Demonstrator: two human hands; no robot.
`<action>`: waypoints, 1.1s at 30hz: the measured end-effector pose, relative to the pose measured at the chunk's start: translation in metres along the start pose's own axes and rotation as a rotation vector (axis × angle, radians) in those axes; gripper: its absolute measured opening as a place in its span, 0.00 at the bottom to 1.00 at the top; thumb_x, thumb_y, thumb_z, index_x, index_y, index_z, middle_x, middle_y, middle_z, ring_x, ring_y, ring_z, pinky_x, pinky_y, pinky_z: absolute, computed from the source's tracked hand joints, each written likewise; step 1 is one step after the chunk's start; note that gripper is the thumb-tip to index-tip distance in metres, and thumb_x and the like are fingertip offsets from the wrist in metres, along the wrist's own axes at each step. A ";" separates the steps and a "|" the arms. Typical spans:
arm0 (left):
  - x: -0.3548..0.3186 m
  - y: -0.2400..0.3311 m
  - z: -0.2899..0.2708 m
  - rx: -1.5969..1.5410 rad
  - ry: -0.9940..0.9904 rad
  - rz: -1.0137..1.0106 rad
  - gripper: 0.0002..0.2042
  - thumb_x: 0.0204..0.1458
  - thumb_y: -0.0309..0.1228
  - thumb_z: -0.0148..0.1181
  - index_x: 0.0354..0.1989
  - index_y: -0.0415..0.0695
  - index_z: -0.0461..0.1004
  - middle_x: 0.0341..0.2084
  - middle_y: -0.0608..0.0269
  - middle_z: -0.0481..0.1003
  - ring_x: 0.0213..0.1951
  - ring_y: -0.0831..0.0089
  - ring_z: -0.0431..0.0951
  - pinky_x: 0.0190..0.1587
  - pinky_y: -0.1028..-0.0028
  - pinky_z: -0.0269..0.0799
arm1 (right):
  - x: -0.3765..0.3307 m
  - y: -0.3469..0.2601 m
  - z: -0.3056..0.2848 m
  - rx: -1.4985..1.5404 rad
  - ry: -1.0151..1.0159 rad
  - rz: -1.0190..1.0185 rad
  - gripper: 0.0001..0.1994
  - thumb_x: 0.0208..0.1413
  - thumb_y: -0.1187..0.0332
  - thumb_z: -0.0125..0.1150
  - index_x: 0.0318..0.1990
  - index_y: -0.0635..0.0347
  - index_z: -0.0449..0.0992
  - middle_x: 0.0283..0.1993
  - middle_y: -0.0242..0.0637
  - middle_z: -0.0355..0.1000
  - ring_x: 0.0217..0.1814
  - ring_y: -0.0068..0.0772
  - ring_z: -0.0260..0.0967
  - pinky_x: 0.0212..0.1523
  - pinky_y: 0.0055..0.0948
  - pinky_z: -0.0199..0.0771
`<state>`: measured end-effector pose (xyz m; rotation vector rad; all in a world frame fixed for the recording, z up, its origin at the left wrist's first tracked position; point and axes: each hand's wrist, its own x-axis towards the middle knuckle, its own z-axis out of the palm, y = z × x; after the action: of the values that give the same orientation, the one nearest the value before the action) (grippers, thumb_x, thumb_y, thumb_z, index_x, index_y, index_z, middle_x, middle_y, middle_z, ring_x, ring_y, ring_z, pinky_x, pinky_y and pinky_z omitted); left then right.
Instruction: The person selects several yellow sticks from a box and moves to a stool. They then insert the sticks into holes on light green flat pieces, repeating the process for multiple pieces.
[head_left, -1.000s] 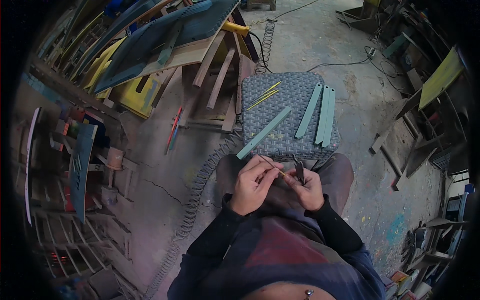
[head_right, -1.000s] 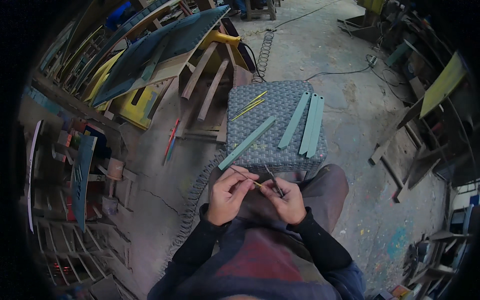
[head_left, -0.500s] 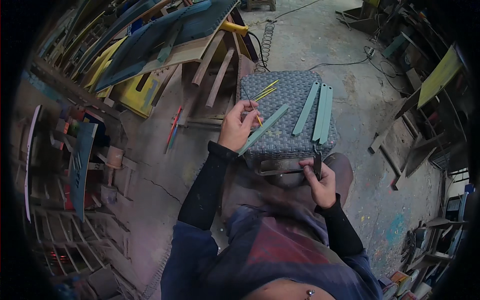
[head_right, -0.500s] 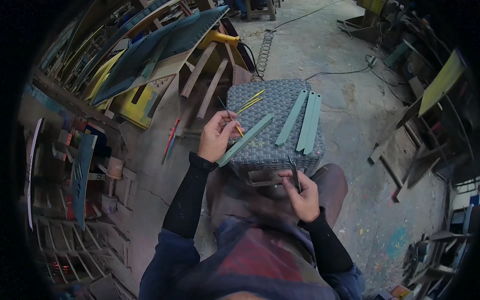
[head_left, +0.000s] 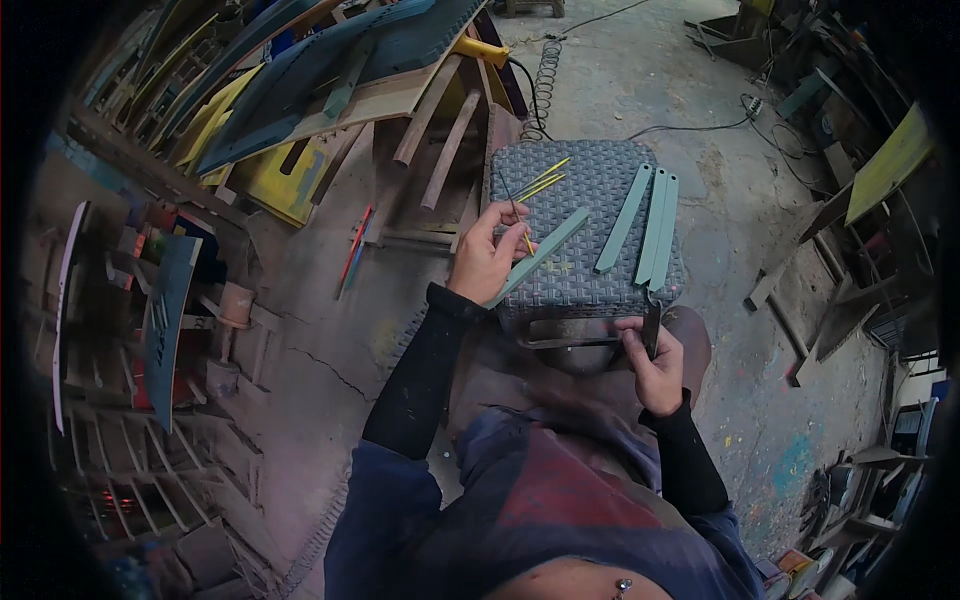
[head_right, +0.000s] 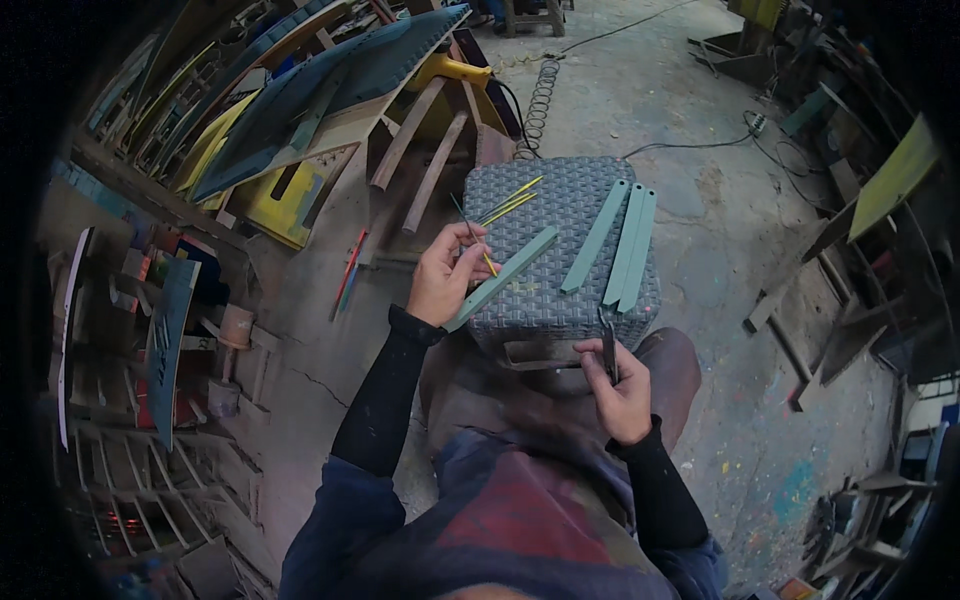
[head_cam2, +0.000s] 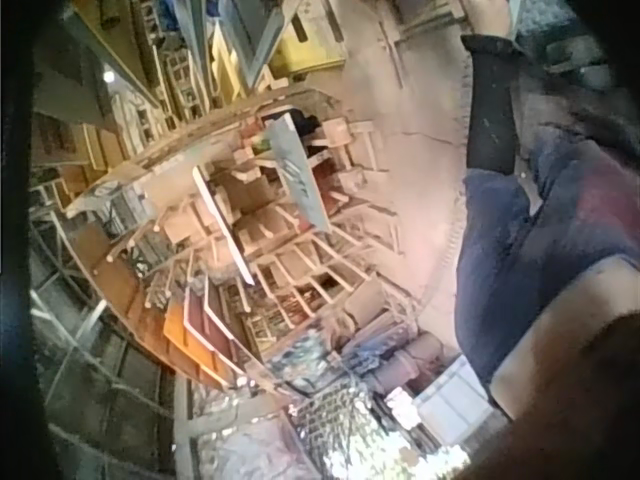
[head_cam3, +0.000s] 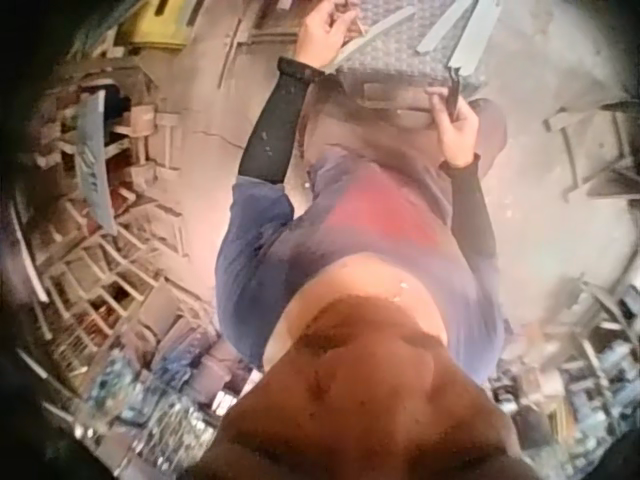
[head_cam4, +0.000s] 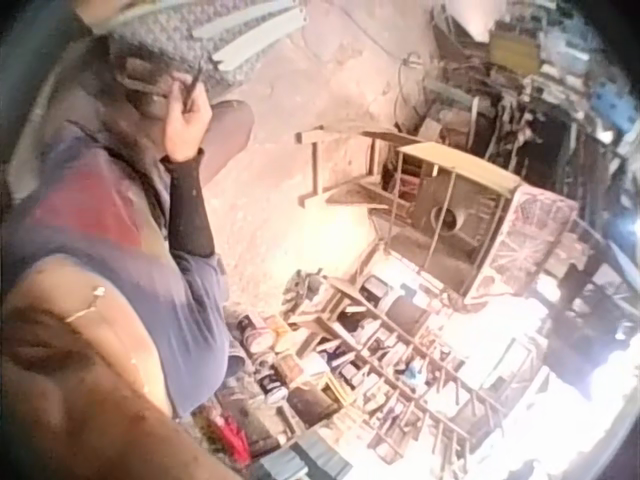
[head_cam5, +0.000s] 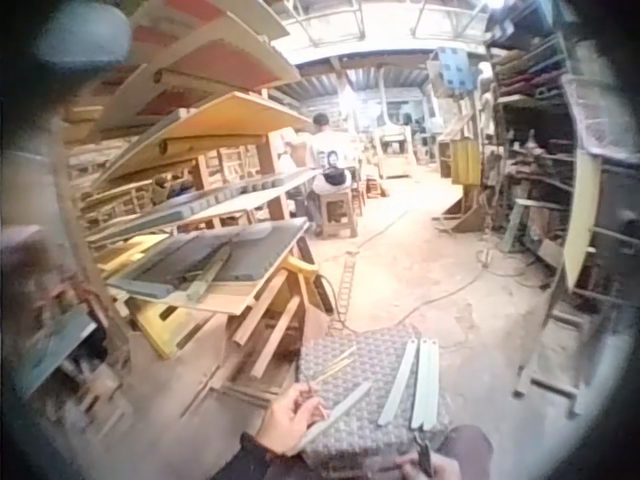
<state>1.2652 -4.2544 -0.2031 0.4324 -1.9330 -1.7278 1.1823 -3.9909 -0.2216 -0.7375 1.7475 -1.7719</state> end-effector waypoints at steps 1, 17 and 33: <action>0.000 -0.001 0.000 0.000 0.007 0.006 0.10 0.61 0.23 0.47 0.50 0.38 0.64 0.37 0.61 0.70 0.36 0.73 0.80 0.38 0.79 0.78 | 0.000 0.000 0.001 0.006 -0.003 -0.001 0.07 0.59 0.73 0.55 0.42 0.65 0.76 0.29 0.21 0.65 0.31 0.11 0.57 0.33 0.15 0.57; -0.002 -0.001 -0.001 0.273 -0.100 0.231 0.05 0.60 0.21 0.48 0.42 0.36 0.70 0.31 0.62 0.76 0.37 0.78 0.78 0.41 0.77 0.76 | 0.048 -0.071 -0.009 -0.092 -0.141 -0.076 0.15 0.65 0.64 0.41 0.41 0.65 0.72 0.21 0.24 0.56 0.24 0.16 0.53 0.26 0.21 0.54; -0.007 0.001 0.002 0.270 -0.024 0.258 0.06 0.57 0.21 0.52 0.41 0.38 0.72 0.29 0.56 0.78 0.35 0.72 0.81 0.39 0.73 0.75 | 0.133 -0.132 0.043 -0.911 -0.326 -0.612 0.12 0.63 0.68 0.48 0.32 0.69 0.69 0.23 0.46 0.65 0.24 0.34 0.61 0.29 0.31 0.63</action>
<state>1.2698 -4.2489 -0.2038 0.2434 -2.1426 -1.3233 1.1190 -4.1135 -0.0874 -1.9729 2.1969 -0.9599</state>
